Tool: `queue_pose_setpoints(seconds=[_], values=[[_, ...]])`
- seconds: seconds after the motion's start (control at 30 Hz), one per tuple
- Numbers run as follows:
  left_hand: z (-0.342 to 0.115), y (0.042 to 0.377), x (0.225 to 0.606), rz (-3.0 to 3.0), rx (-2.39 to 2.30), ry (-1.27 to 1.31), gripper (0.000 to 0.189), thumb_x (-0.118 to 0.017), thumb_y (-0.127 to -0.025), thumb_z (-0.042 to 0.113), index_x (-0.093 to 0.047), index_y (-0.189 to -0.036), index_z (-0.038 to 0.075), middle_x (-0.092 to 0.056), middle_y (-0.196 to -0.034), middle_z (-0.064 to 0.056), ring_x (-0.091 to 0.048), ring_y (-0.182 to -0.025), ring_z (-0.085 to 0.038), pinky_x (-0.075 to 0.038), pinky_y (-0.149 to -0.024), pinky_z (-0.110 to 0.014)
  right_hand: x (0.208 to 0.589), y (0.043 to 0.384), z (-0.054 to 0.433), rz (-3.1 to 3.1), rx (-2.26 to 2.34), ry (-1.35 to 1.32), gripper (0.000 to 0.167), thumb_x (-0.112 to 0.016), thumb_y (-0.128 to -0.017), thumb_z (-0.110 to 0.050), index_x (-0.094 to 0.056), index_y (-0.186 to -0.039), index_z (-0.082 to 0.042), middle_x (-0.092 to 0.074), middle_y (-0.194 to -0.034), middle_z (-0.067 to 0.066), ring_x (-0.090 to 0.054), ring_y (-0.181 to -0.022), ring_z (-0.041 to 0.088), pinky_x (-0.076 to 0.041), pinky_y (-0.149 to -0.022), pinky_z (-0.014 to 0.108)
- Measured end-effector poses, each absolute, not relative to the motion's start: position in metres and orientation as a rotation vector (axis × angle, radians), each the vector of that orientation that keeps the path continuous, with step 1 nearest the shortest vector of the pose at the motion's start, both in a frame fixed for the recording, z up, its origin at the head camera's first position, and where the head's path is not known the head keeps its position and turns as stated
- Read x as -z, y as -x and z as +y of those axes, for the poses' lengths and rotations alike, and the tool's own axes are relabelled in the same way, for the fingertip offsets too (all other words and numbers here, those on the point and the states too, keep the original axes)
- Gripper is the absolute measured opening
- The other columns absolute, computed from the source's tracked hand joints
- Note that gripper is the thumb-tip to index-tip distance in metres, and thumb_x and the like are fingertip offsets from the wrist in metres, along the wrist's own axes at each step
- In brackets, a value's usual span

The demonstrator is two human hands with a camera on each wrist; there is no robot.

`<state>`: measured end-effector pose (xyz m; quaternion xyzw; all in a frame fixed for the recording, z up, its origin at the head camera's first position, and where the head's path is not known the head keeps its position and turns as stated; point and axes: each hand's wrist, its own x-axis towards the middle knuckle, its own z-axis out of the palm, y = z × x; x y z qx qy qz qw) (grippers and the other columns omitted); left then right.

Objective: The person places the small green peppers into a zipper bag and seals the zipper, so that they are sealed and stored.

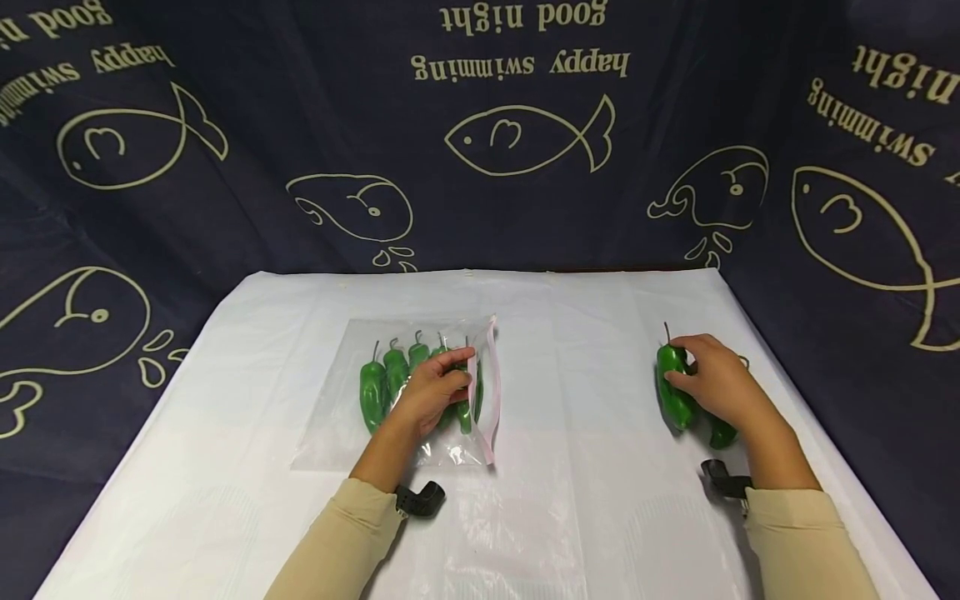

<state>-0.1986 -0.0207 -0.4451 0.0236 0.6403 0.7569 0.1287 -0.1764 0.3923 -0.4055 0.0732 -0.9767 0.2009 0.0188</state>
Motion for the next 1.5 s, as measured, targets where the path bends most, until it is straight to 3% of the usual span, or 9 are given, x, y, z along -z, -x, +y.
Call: queue_pose_setpoints(seconds=[0.2,0.43,0.67,0.93,1.23,1.5], values=[[-0.02,0.2,0.447,1.856,-2.2,-0.055,0.052,-0.059,-0.083,-0.004,-0.057,-0.134,-0.005,-0.056,-0.109,-0.015,-0.055,-0.084,-0.014,-0.056,-0.073,-0.027,0.402,0.178,0.376,-2.98,-0.659,-0.282,0.053,-0.075,-0.087,-0.015,-0.054,-0.131,0.006,-0.052,-0.125,0.028,-0.061,-0.094,0.04,-0.052,-0.066,0.045],[-0.02,0.203,0.446,1.863,-2.197,-0.025,0.051,-0.059,-0.083,-0.005,-0.057,-0.134,-0.004,-0.055,-0.105,-0.01,-0.055,-0.084,-0.013,-0.056,-0.072,-0.026,0.398,0.181,0.361,-2.881,-0.694,-0.408,0.049,-0.076,-0.086,-0.011,-0.056,-0.129,0.002,-0.055,-0.123,0.022,-0.061,-0.093,0.035,-0.049,-0.066,0.04],[-0.02,0.202,0.445,1.858,-2.202,-0.033,0.051,-0.058,-0.083,-0.006,-0.057,-0.134,-0.005,-0.055,-0.111,-0.016,-0.055,-0.084,-0.013,-0.056,-0.072,-0.026,0.395,0.185,0.345,-2.836,-0.747,-0.465,0.048,-0.076,-0.087,-0.012,-0.057,-0.129,0.0,-0.056,-0.122,0.019,-0.06,-0.094,0.033,-0.048,-0.068,0.041],[-0.02,0.204,0.447,1.85,-2.202,-0.028,0.052,-0.059,-0.083,-0.006,-0.057,-0.134,-0.005,-0.054,-0.1,-0.009,-0.055,-0.083,-0.014,-0.057,-0.072,-0.026,0.398,0.19,0.324,-2.824,-0.833,-0.495,0.048,-0.076,-0.087,-0.011,-0.057,-0.131,-0.003,-0.057,-0.125,0.016,-0.062,-0.098,0.033,-0.05,-0.073,0.045],[-0.019,0.204,0.445,1.855,-2.203,-0.033,0.052,-0.058,-0.082,-0.006,-0.057,-0.134,-0.005,-0.055,-0.106,-0.014,-0.055,-0.083,-0.014,-0.056,-0.071,-0.026,0.402,0.197,0.292,-2.8,-0.943,-0.553,0.047,-0.075,-0.089,-0.015,-0.058,-0.131,-0.004,-0.058,-0.125,0.013,-0.065,-0.099,0.032,-0.05,-0.071,0.038],[-0.02,0.202,0.448,1.857,-2.196,-0.032,0.052,-0.058,-0.083,-0.006,-0.057,-0.134,-0.005,-0.054,-0.103,-0.009,-0.054,-0.08,-0.012,-0.056,-0.07,-0.025,0.407,0.197,0.262,-2.774,-1.089,-0.55,0.048,-0.076,-0.088,-0.015,-0.058,-0.132,-0.005,-0.058,-0.127,0.012,-0.066,-0.099,0.029,-0.051,-0.067,0.032]])
